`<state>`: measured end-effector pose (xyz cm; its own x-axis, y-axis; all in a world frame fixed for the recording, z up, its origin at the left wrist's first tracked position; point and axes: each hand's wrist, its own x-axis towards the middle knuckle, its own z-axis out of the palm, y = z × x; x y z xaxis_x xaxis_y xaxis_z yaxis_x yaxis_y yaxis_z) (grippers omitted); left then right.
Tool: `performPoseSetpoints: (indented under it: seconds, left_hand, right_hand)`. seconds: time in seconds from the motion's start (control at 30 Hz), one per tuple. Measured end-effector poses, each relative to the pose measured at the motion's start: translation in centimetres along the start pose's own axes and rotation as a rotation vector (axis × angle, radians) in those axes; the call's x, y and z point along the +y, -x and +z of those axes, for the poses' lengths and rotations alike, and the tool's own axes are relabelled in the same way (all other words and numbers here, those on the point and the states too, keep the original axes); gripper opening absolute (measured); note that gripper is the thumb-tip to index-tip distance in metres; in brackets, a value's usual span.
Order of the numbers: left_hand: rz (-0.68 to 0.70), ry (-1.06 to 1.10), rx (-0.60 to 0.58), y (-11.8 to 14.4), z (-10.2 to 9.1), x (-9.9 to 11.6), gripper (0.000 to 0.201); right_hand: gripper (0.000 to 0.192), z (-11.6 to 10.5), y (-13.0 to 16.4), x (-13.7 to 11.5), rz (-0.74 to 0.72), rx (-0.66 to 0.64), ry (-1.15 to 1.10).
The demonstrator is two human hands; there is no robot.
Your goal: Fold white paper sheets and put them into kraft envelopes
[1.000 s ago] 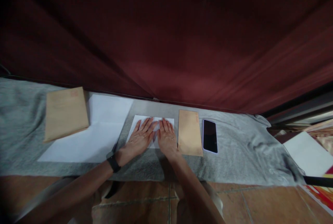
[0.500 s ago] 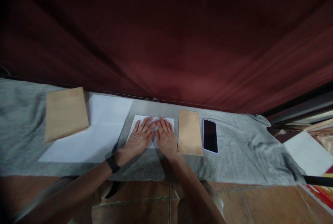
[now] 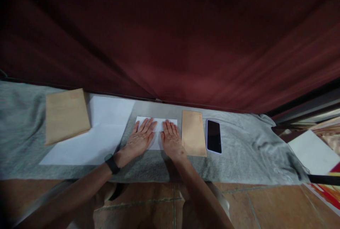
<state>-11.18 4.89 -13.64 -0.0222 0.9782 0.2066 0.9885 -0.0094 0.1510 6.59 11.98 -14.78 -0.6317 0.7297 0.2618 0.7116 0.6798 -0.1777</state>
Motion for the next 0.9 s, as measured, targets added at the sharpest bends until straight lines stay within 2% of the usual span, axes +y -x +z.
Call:
performPoseSetpoints:
  seconds: [0.3,0.7,0.9]
  left_hand:
    - [-0.051,-0.026,0.005,-0.4,0.0,1.2,0.055]
    - [-0.057,-0.011,-0.026,-0.1,-0.2,0.6,0.051]
    - [-0.070,-0.012,0.007,-0.2,0.0,1.0,0.053]
  right_hand:
    - [0.051,0.6,-0.4,-0.8,0.023,0.024,-0.026]
    - [0.052,0.1,0.4,0.9,0.003,-0.005,0.020]
    - [0.053,0.1,-0.2,0.1,0.049,-0.001,-0.018]
